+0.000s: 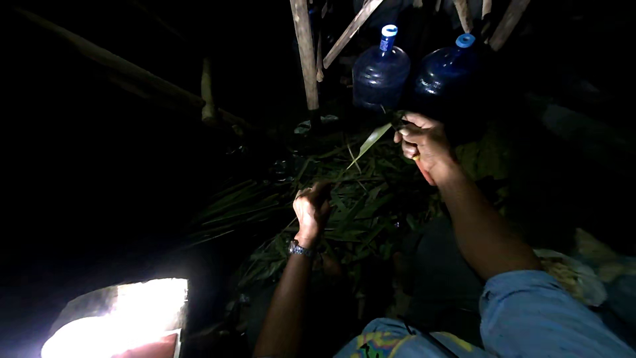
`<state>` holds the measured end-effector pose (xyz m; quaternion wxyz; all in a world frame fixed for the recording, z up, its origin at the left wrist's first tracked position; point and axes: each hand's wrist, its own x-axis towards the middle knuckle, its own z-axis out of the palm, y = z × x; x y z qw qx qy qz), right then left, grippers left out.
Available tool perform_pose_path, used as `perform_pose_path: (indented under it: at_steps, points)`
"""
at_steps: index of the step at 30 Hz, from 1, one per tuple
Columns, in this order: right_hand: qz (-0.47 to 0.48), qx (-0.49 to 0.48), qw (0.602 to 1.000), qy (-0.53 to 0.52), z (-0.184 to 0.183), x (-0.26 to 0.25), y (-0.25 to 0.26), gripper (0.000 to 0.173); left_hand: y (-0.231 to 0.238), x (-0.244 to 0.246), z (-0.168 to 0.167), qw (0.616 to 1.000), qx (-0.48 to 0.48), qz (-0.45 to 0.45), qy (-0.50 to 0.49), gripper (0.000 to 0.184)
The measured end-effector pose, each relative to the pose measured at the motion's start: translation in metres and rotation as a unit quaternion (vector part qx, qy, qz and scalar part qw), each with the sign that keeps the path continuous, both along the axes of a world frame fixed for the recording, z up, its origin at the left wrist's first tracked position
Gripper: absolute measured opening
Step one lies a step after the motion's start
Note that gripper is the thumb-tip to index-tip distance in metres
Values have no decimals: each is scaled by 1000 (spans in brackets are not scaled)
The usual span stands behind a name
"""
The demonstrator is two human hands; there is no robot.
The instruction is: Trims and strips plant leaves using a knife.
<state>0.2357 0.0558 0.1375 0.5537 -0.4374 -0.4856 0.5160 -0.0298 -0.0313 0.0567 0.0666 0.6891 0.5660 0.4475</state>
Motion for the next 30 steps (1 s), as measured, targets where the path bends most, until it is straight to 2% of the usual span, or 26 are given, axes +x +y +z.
perform_pose_path:
  at_steps: [3,7,12,14,16,19,22,23,25,30]
  points:
    - [-14,-14,1000,-8,-3,5,6,42,2,-1,0,998,34,16,41,19]
    - [-20,-5,1000,0,-6,5,9,41,4,4,-7,999,15,17,31,17]
    - [36,15,999,25,-6,9,4,40,2,4,-1,987,-140,-35,-78,26]
    - [70,45,995,48,-10,8,4,44,2,4,1,978,-158,-57,-127,24]
    - [92,56,992,62,-13,4,3,53,2,6,3,973,-141,-76,-164,20]
    - [112,9,994,11,-9,-7,-10,54,4,10,4,969,-104,-77,-209,15]
    - [190,-25,979,-65,-14,-22,-30,37,6,10,6,969,-67,-65,-229,14]
    - [226,-21,970,-82,-18,-27,-32,36,7,10,6,969,-51,-64,-234,14]
    - [274,-23,957,-94,-21,-37,-34,41,7,12,7,968,-18,-68,-241,14]
    - [292,-80,949,-89,-18,-51,-41,55,4,19,7,960,17,-76,-268,14]
